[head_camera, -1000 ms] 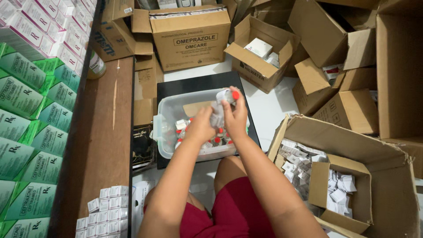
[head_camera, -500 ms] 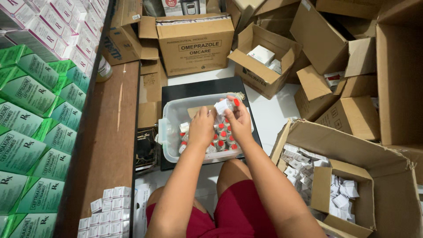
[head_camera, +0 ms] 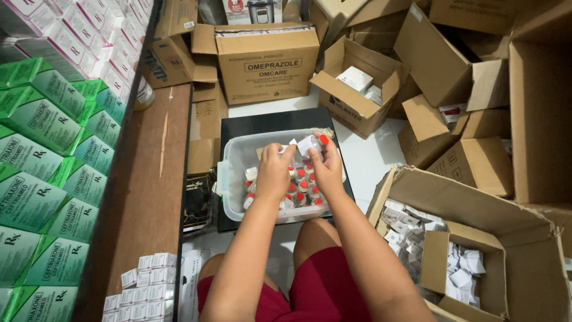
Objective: The person sits on the floor and repeatedly picks small white boxes from a cardboard box, opens them, removes a bottle with a red cap, and places the bottle into a clear plastic container. The empty boxes are returned to the cardboard box. The process is repeated for multiple units.
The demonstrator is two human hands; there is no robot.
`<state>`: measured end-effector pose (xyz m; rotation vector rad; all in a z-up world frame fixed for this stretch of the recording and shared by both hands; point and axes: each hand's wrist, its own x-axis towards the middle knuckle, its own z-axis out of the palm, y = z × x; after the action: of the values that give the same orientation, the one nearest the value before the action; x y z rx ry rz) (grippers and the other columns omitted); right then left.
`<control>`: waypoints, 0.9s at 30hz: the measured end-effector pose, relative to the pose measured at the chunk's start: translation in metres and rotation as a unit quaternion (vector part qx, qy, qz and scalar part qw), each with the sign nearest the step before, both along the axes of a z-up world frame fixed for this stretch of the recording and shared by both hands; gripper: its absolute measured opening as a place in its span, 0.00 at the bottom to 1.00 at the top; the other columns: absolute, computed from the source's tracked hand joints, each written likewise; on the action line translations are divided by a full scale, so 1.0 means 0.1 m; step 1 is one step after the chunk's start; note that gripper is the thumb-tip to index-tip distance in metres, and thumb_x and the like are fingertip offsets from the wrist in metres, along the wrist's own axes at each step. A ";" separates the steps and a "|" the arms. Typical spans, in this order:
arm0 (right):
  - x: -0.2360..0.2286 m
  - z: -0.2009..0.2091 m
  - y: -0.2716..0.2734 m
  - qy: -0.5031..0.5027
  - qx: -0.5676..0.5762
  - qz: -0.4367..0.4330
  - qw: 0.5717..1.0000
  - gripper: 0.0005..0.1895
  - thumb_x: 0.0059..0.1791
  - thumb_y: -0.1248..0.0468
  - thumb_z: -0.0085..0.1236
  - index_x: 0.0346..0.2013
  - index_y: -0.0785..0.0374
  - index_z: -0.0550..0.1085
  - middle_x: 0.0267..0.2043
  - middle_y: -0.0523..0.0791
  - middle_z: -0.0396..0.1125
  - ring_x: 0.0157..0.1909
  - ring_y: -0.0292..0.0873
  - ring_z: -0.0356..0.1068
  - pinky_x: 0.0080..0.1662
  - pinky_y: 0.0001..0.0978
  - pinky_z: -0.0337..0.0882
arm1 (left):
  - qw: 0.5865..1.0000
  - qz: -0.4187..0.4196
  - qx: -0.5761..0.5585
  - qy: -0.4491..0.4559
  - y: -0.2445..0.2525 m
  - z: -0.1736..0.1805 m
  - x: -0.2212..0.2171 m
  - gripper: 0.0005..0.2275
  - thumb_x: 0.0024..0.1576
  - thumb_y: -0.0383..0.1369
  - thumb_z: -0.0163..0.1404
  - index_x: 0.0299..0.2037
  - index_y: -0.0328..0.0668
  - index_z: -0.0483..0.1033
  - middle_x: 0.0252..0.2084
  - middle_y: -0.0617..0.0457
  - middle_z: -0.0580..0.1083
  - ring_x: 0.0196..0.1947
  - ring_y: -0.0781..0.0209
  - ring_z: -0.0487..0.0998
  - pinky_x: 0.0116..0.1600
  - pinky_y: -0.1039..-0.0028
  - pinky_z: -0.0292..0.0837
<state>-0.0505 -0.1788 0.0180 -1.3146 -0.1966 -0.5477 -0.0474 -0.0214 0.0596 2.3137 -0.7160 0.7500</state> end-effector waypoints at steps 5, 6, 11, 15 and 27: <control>-0.07 0.11 0.08 -0.024 -0.170 -0.115 0.978 0.22 0.54 0.69 0.56 0.63 0.67 0.67 0.57 0.49 0.68 0.56 0.39 0.68 0.55 0.30 0.71 | 0.999 -0.012 -0.035 0.021 0.00 0.01 0.00 0.24 0.47 0.16 0.51 0.55 0.45 0.76 0.47 0.43 0.70 0.52 0.41 0.72 0.56 0.56 0.70; -0.10 0.14 0.09 -0.032 -0.190 -0.132 0.972 0.21 0.54 0.69 0.57 0.62 0.67 0.67 0.56 0.49 0.69 0.56 0.39 0.69 0.55 0.30 0.71 | 0.999 -0.015 -0.045 0.022 -0.02 0.01 -0.01 0.24 0.46 0.16 0.51 0.55 0.45 0.76 0.47 0.44 0.70 0.52 0.41 0.72 0.56 0.56 0.71; -0.21 0.28 0.16 0.064 -0.225 -0.146 0.961 0.24 0.52 0.69 0.57 0.63 0.64 0.67 0.53 0.50 0.70 0.45 0.46 0.69 0.48 0.33 0.72 | 0.998 -0.009 -0.054 0.028 -0.01 0.07 -0.08 0.26 0.44 0.16 0.52 0.54 0.47 0.76 0.46 0.45 0.70 0.52 0.42 0.72 0.56 0.56 0.71; -0.25 0.31 0.17 -0.046 -0.298 -0.169 0.938 0.24 0.51 0.71 0.57 0.62 0.67 0.65 0.59 0.57 0.67 0.59 0.56 0.68 0.55 0.39 0.70 | 0.995 -0.009 -0.076 0.068 0.02 0.11 -0.12 0.27 0.42 0.17 0.55 0.56 0.44 0.74 0.47 0.42 0.68 0.52 0.39 0.70 0.53 0.55 0.70; -0.13 0.11 0.06 0.026 -0.176 -0.024 0.984 0.24 0.52 0.70 0.59 0.62 0.64 0.68 0.60 0.48 0.69 0.58 0.42 0.69 0.57 0.34 0.69 | 0.998 -0.028 -0.057 0.031 0.07 0.03 -0.13 0.28 0.45 0.17 0.54 0.59 0.47 0.74 0.49 0.44 0.69 0.54 0.41 0.71 0.57 0.56 0.70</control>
<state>-0.0640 -0.1729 0.0294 -1.6794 -0.2262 -0.5352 -0.0604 -0.0146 0.0621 2.1954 -0.6903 0.6735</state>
